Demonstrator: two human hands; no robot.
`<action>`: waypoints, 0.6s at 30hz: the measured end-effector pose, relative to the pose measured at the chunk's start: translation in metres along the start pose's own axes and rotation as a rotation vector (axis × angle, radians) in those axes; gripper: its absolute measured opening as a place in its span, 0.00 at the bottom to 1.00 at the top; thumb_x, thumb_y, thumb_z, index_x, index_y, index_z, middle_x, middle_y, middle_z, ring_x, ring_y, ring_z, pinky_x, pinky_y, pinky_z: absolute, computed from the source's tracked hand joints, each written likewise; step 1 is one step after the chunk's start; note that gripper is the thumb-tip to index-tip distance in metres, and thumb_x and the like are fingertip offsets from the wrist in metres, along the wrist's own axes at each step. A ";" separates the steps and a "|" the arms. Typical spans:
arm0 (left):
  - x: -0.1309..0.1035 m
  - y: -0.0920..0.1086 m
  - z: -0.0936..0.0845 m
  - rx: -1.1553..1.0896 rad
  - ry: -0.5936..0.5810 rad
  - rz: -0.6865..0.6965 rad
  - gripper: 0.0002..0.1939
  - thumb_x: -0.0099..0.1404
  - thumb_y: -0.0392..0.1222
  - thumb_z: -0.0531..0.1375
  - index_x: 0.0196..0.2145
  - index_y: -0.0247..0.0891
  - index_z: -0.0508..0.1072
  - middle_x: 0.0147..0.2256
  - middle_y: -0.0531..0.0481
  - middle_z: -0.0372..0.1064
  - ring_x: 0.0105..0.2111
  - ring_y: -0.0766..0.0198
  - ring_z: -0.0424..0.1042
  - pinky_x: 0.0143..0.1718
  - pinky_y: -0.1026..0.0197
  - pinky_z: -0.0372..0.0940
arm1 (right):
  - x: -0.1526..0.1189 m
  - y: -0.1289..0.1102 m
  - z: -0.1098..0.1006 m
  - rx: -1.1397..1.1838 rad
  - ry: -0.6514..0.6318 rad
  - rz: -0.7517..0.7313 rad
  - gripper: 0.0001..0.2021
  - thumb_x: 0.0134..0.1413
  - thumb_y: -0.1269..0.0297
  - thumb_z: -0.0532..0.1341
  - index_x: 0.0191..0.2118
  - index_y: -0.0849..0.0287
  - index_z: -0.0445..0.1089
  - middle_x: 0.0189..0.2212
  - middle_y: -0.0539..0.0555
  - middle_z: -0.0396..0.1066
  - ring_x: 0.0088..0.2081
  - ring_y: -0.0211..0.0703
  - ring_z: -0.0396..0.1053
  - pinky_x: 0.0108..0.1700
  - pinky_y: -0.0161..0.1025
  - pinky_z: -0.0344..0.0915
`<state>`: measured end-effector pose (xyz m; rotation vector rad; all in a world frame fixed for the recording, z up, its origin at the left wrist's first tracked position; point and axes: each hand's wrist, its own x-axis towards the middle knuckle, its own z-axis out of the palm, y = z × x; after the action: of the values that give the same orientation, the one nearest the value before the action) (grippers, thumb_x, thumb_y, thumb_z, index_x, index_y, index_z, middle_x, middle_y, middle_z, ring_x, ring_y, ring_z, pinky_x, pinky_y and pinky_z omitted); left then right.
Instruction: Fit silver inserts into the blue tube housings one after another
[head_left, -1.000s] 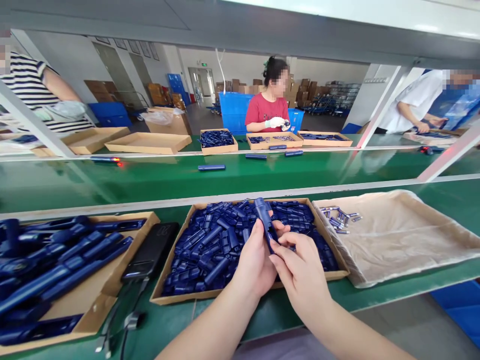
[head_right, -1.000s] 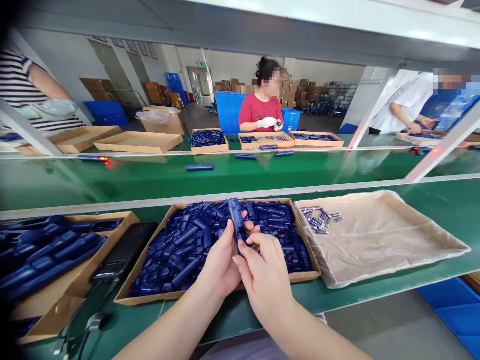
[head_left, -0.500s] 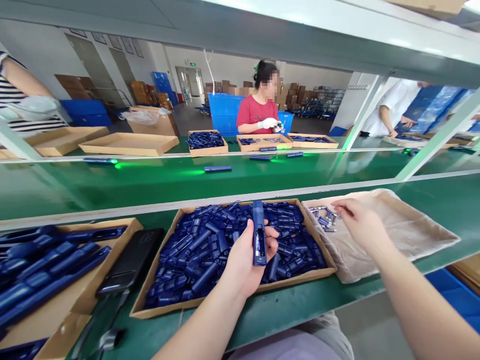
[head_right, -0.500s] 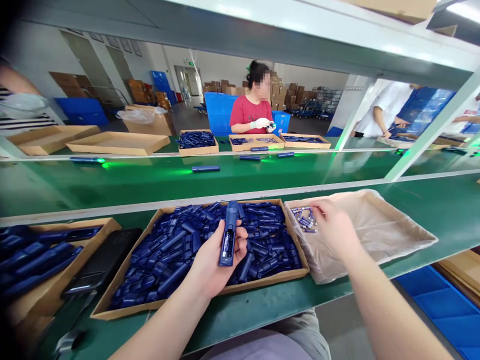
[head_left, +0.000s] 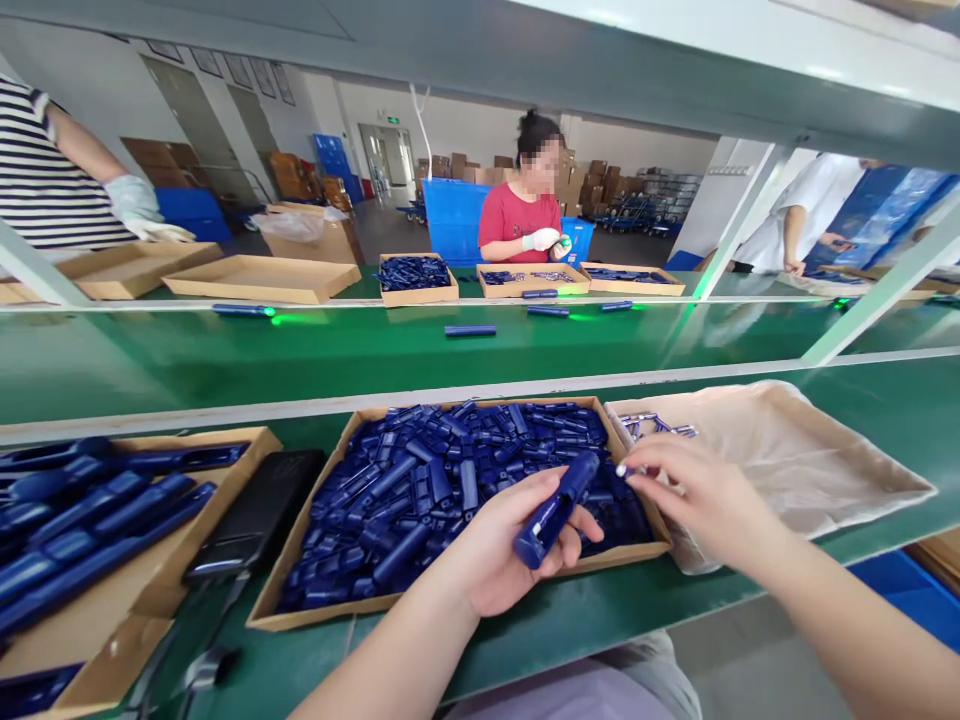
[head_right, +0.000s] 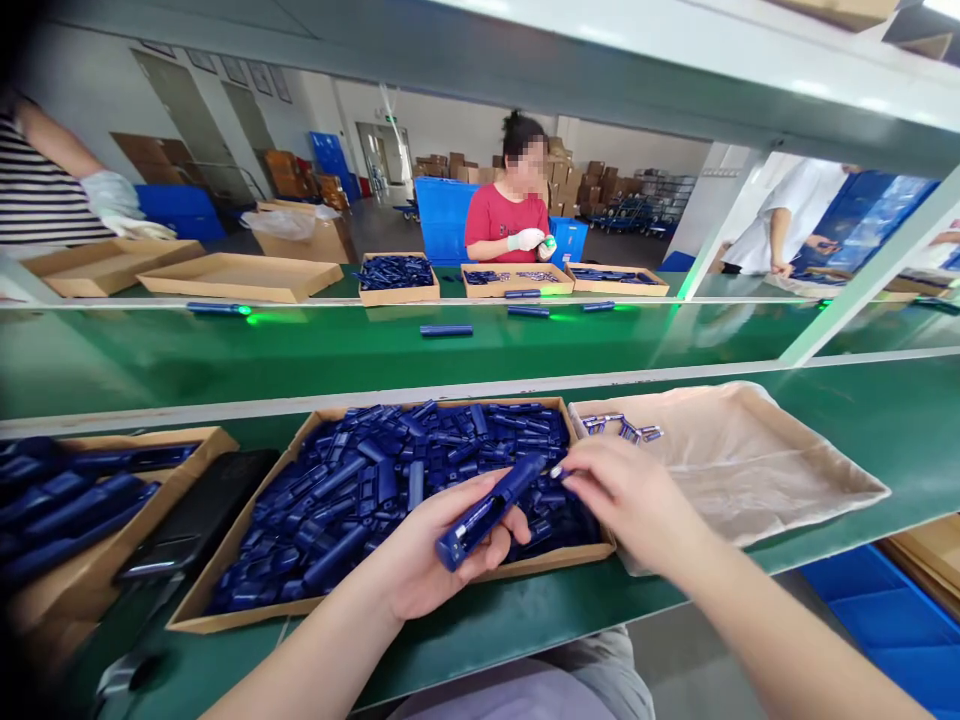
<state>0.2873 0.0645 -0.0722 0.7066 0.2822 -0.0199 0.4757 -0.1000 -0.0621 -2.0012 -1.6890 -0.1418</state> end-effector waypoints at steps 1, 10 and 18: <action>0.000 -0.001 0.000 0.020 -0.019 -0.020 0.21 0.70 0.46 0.54 0.55 0.31 0.62 0.31 0.36 0.72 0.20 0.66 0.67 0.14 0.72 0.51 | 0.002 -0.021 0.000 0.076 0.072 -0.127 0.07 0.64 0.67 0.56 0.45 0.55 0.69 0.43 0.53 0.71 0.45 0.39 0.68 0.50 0.37 0.65; -0.003 -0.001 -0.004 -0.041 0.047 -0.128 0.26 0.67 0.46 0.56 0.60 0.37 0.58 0.18 0.51 0.60 0.13 0.72 0.54 0.11 0.75 0.39 | -0.001 -0.082 0.032 -0.137 0.116 -0.367 0.15 0.65 0.69 0.54 0.55 0.63 0.67 0.49 0.58 0.69 0.49 0.47 0.65 0.52 0.43 0.65; -0.005 0.012 -0.005 -0.157 0.022 -0.130 0.13 0.68 0.43 0.54 0.46 0.35 0.71 0.21 0.51 0.59 0.13 0.78 0.48 0.11 0.75 0.37 | -0.016 0.062 0.007 -0.313 -0.030 0.471 0.15 0.63 0.68 0.51 0.48 0.64 0.72 0.48 0.64 0.70 0.46 0.50 0.70 0.50 0.46 0.65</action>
<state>0.2830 0.0762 -0.0671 0.5322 0.3467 -0.1131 0.5294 -0.1172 -0.0940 -2.5873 -1.2226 -0.2199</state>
